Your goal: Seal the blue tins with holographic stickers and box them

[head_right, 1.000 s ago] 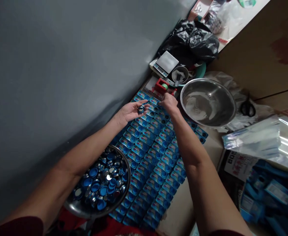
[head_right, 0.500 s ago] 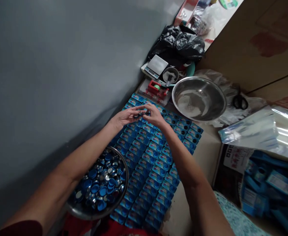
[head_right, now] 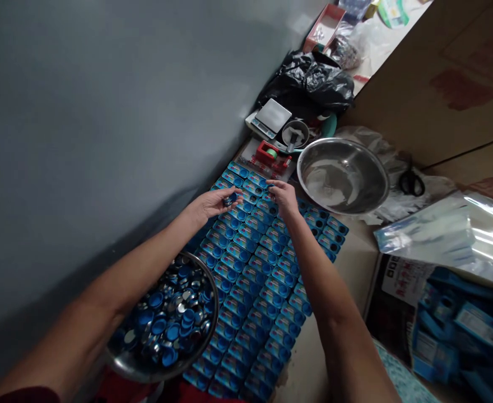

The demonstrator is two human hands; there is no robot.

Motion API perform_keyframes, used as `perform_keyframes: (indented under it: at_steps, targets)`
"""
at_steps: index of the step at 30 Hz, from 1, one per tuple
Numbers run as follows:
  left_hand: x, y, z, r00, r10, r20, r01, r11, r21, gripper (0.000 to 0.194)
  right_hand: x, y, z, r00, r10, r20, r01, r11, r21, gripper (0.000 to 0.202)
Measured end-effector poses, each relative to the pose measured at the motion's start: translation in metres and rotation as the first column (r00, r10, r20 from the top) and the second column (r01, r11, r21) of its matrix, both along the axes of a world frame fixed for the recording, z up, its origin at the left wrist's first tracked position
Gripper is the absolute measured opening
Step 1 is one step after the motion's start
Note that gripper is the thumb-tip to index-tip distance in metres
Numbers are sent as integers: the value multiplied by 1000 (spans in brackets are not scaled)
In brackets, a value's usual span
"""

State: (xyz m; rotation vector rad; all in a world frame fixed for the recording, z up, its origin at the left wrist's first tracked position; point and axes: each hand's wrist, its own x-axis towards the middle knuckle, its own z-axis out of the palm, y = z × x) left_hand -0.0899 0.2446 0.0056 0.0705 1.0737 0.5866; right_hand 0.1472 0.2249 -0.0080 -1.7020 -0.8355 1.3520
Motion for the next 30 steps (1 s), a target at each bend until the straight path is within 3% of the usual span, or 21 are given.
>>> perform_keyframes:
  at_steps: [2, 3, 6, 8, 11, 14, 18, 21, 23, 24, 27, 28, 30]
  targets:
    - [-4, 5, 4, 990, -92, -104, 96, 995, 35, 17, -7, 5, 3, 951, 107, 290, -126, 991, 47, 32]
    - [-6, 7, 6, 982, -123, -140, 132, 990, 57, 20, -11, 8, 4, 880, 157, 449, -200, 979, 48, 28]
    - [-10, 11, 8, 974, -160, -162, 175, 981, 80, 30, -24, 20, 3, 565, 293, 772, -346, 933, -101, 22]
    - [-11, 12, 7, 969, -179, -170, 194, 978, 76, 34, -29, 32, 0, 407, 384, 829, -355, 902, -244, 21]
    - [-12, 10, 2, 971, -182, -158, 195, 979, 68, 33, -26, 55, -4, 338, 520, 784, -332, 846, -418, 22]
    - [-11, 3, -3, 980, -146, -135, 157, 985, 73, 28, -19, 66, 0, 363, 567, 739, -330, 820, -467, 24]
    - [-7, -8, -8, 983, -12, -183, 33, 993, 112, 21, -27, 41, 13, 444, 413, 795, -345, 898, -273, 21]
    - [-1, -14, -9, 975, 61, -216, -19, 982, 188, 19, -46, 8, 13, 736, 222, 640, -302, 953, 15, 21]
    - [7, -16, -9, 968, 76, -238, -22, 975, 220, 18, -55, -9, 5, 923, 195, 332, -254, 957, 143, 34]
    - [12, -18, -9, 966, 74, -249, -18, 975, 223, 18, -56, -15, -1, 966, 200, 162, -227, 960, 166, 40]
    - [26, -20, -3, 977, 32, -210, 12, 979, 205, 16, -45, -22, -15, 973, 160, -167, -142, 983, 119, 50]
    - [28, -20, 0, 984, 5, -181, 29, 982, 186, 15, -38, -21, -17, 974, 138, -179, -123, 988, 92, 49]
    - [29, -19, 8, 990, -50, -130, 67, 989, 134, 12, -26, -17, -16, 992, 122, -28, -120, 991, 62, 43]
